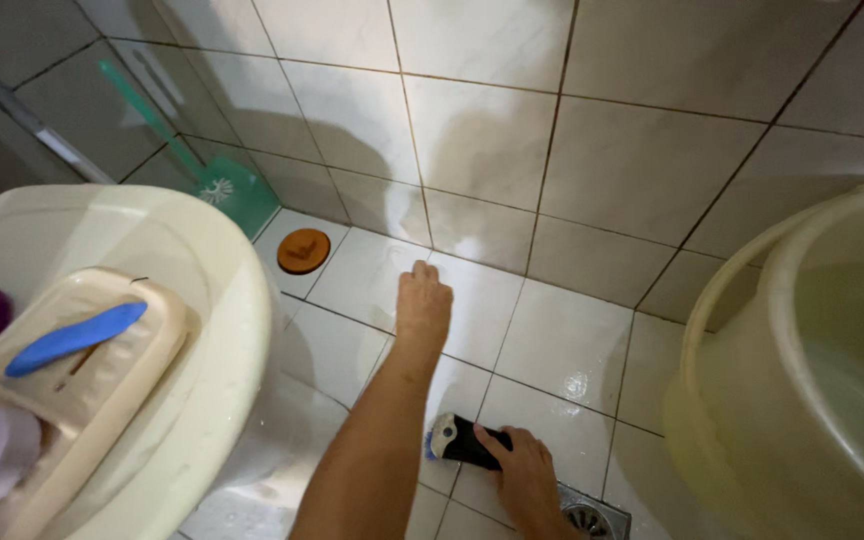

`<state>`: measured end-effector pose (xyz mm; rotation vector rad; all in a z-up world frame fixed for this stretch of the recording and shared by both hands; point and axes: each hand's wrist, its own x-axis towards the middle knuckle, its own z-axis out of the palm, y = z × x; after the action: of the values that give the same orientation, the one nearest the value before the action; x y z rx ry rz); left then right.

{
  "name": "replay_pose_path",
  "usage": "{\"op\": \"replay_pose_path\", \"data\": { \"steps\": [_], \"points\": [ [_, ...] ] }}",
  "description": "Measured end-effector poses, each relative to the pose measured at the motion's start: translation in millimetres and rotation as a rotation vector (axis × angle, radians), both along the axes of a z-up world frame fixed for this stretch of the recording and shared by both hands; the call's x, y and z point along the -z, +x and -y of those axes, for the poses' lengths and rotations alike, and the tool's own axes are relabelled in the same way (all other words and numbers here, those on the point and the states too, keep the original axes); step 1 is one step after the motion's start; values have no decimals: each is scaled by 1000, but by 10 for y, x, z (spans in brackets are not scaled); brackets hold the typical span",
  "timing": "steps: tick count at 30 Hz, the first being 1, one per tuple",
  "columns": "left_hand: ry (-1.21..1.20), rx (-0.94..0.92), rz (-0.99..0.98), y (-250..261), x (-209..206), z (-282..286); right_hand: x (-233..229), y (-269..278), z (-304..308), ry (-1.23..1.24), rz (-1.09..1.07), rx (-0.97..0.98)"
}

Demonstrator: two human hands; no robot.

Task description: The person scrubs the tiled bathroom floor with a handheld brush, removes and cleans the metal drain cover, and rinses the area with water from a bucket. They then scrub the floor around the toilet and near the wall.

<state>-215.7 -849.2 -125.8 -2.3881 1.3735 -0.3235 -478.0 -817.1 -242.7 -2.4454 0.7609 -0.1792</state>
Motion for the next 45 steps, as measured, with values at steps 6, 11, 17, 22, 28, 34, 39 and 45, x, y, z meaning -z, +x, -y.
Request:
{"op": "replay_pose_path", "data": {
  "steps": [6,11,17,22,28,34,39,45],
  "points": [
    [-287,66,-205,-358,167,-108,42,-25,95,-72,87,32],
    [-664,53,-403,-891,639,-995,-108,3,508,-16,51,160],
    [-619,-30,-459,-1538,1522,-2317,-290,181,963,-13,12,305],
    [-269,-329,-594,-1637,1941,-2720,-107,201,409,-51,25,78],
    [-505,-198,-410,-1721,1590,-2514,-107,-85,-100,-175,113,-300],
    [-501,128,-365,-1413,1459,-1340,-139,214,397,-204,102,-275],
    [-531,108,-393,-648,1500,-524,-16,863,1050,-86,44,-117],
    [-405,-22,-575,88,1461,217,44,1545,1577,-268,264,-75]
  ]
}}
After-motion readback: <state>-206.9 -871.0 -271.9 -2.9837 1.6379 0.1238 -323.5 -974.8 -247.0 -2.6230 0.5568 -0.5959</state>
